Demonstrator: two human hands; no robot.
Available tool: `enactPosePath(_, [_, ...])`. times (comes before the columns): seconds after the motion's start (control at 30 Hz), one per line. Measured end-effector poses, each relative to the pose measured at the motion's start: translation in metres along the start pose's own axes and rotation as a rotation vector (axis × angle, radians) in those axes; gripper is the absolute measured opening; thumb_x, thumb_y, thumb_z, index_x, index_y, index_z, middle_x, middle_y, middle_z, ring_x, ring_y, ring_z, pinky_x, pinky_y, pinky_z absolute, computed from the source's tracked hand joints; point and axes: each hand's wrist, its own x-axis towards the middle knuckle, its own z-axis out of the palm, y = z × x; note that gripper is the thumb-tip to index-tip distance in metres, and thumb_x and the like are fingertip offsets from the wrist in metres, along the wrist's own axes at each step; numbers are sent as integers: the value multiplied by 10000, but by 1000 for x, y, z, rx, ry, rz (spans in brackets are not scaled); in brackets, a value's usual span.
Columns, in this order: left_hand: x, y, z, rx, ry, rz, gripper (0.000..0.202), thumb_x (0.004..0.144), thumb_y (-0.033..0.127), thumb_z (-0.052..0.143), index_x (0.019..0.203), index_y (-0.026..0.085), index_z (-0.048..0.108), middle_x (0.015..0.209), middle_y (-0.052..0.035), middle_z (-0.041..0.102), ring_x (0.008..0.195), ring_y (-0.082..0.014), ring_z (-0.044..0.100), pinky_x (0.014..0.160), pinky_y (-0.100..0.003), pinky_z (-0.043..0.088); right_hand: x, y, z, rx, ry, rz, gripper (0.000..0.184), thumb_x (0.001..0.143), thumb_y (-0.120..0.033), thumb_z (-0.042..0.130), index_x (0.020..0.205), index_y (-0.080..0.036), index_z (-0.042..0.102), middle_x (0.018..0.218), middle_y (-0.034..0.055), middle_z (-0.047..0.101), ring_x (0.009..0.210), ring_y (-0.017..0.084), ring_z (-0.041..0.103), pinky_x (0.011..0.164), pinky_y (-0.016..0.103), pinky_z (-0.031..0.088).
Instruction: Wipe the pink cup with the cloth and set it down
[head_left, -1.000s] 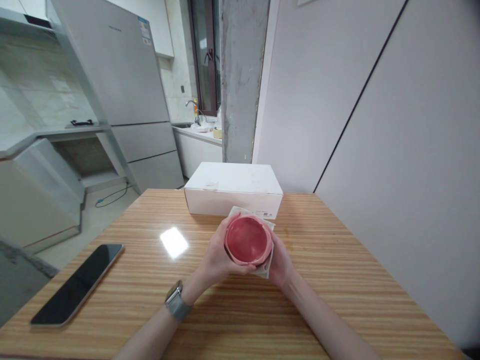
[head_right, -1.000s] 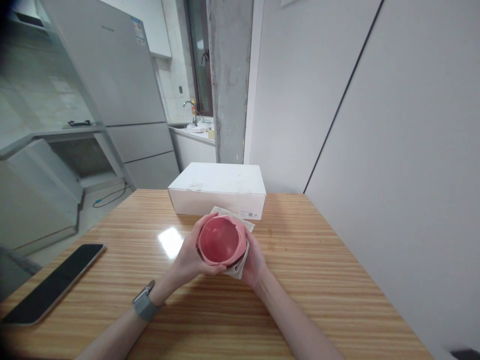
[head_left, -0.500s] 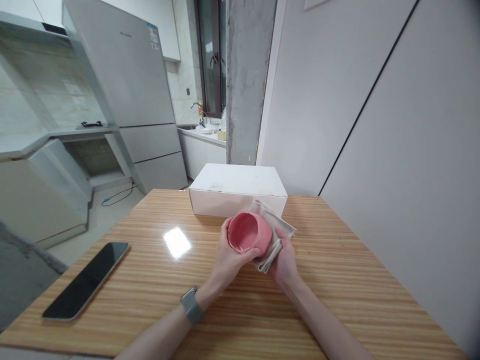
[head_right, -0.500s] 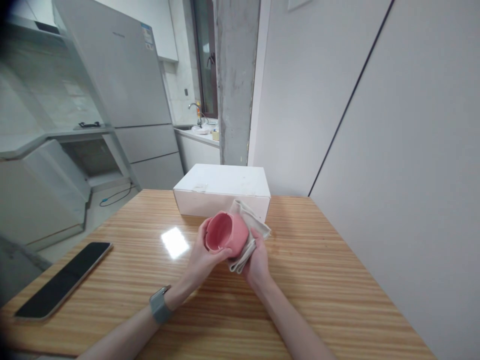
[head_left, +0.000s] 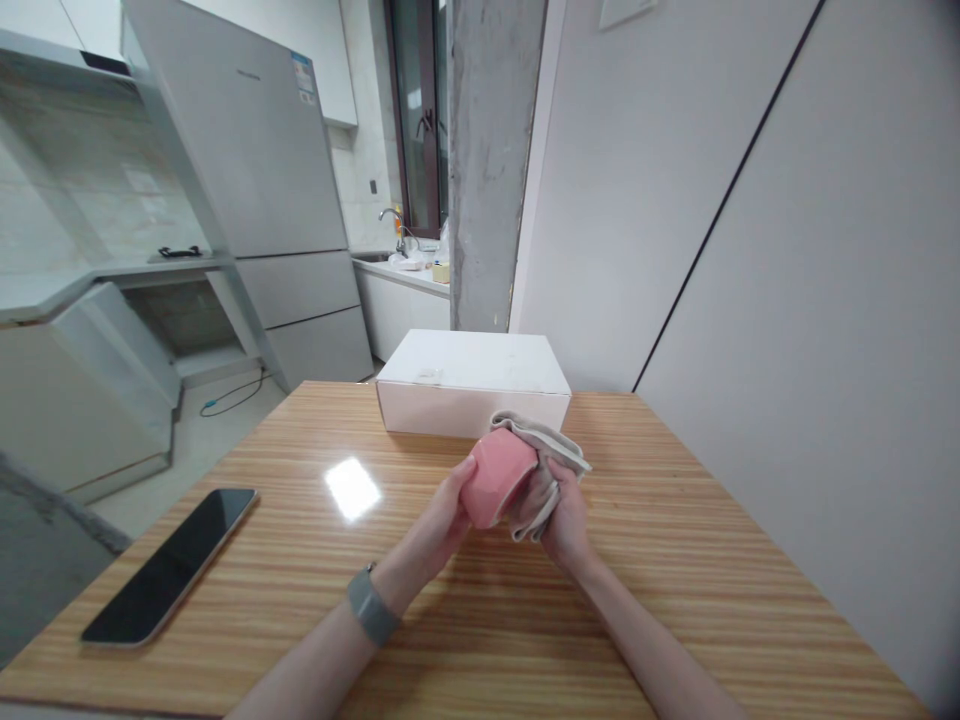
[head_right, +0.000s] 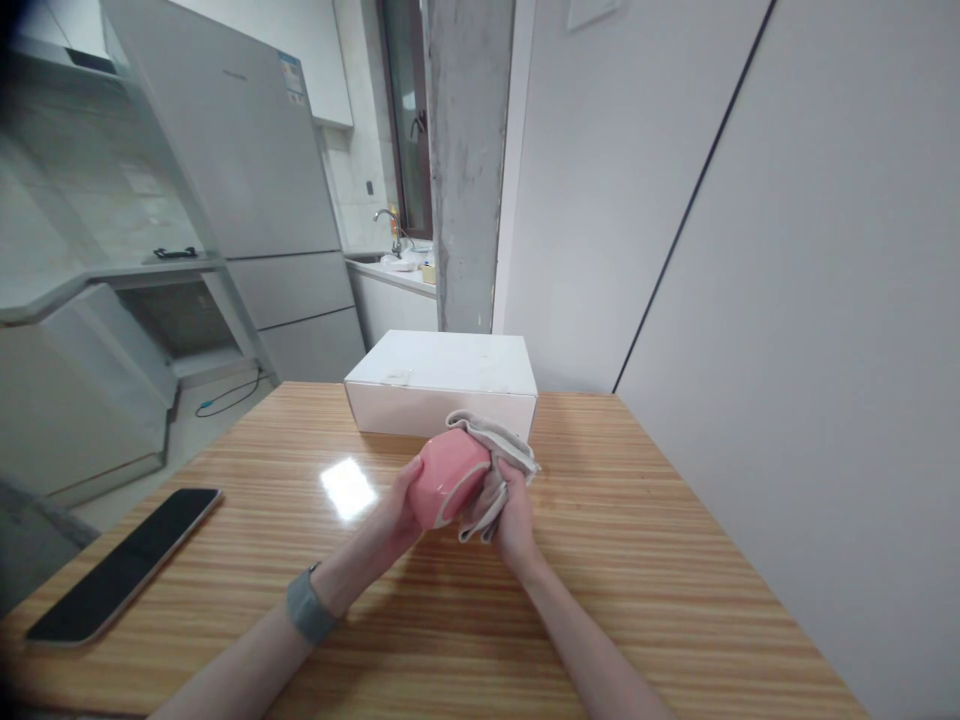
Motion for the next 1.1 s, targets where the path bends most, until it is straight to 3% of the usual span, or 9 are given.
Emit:
enactPosePath(0.2, [5, -2, -7, -81, 17, 16, 562, 778, 546, 614, 1158, 132, 611, 1203, -108, 633, 1183, -264, 529, 997, -344, 419, -6, 7, 3, 82, -19, 146, 271, 726, -359, 630, 941, -204, 688, 918, -4, 739, 923, 200, 668, 851, 298, 504])
enactPosePath(0.4, [6, 0, -8, -60, 105, 116, 455, 686, 436, 746, 1006, 128, 648, 1044, -98, 679, 940, -201, 625, 776, -269, 486, -16, 11, 10, 143, -112, 306, 341, 782, -363, 585, 1044, -159, 664, 992, 42, 728, 918, 223, 672, 854, 344, 508])
enactPosePath(0.5, [5, 5, -5, 34, 149, 224, 499, 663, 310, 775, 1099, 150, 593, 1178, -103, 620, 1040, -212, 590, 846, -284, 467, -18, 13, 12, 158, -146, 335, 303, 798, -357, 575, 1014, -165, 669, 947, 37, 736, 863, 215, 680, 830, 346, 516])
enactPosePath(0.67, [5, 8, -1, 375, 265, 365, 849, 506, 191, 860, 1248, 189, 446, 1225, -122, 582, 1094, -254, 572, 920, -368, 458, -20, 7, 17, 202, -182, 466, 289, 845, -350, 505, 961, -148, 676, 922, 58, 737, 858, 220, 681, 874, 391, 495])
enactPosePath(0.93, [5, 11, -9, 649, 332, 452, 943, 489, 282, 874, 1297, 220, 392, 1286, -131, 534, 1144, -286, 545, 945, -418, 462, -18, -12, 17, 191, -95, 499, 343, 880, -348, 407, 1017, -167, 664, 876, 47, 740, 934, 235, 669, 880, 405, 493])
enactPosePath(1.1, [6, 12, -15, 681, 350, 456, 954, 488, 284, 874, 1309, 221, 390, 1282, -130, 535, 1135, -289, 551, 953, -430, 450, -11, -23, 13, 184, -11, 478, 336, 867, -339, 411, 1027, -178, 659, 958, 51, 733, 955, 235, 667, 890, 399, 494])
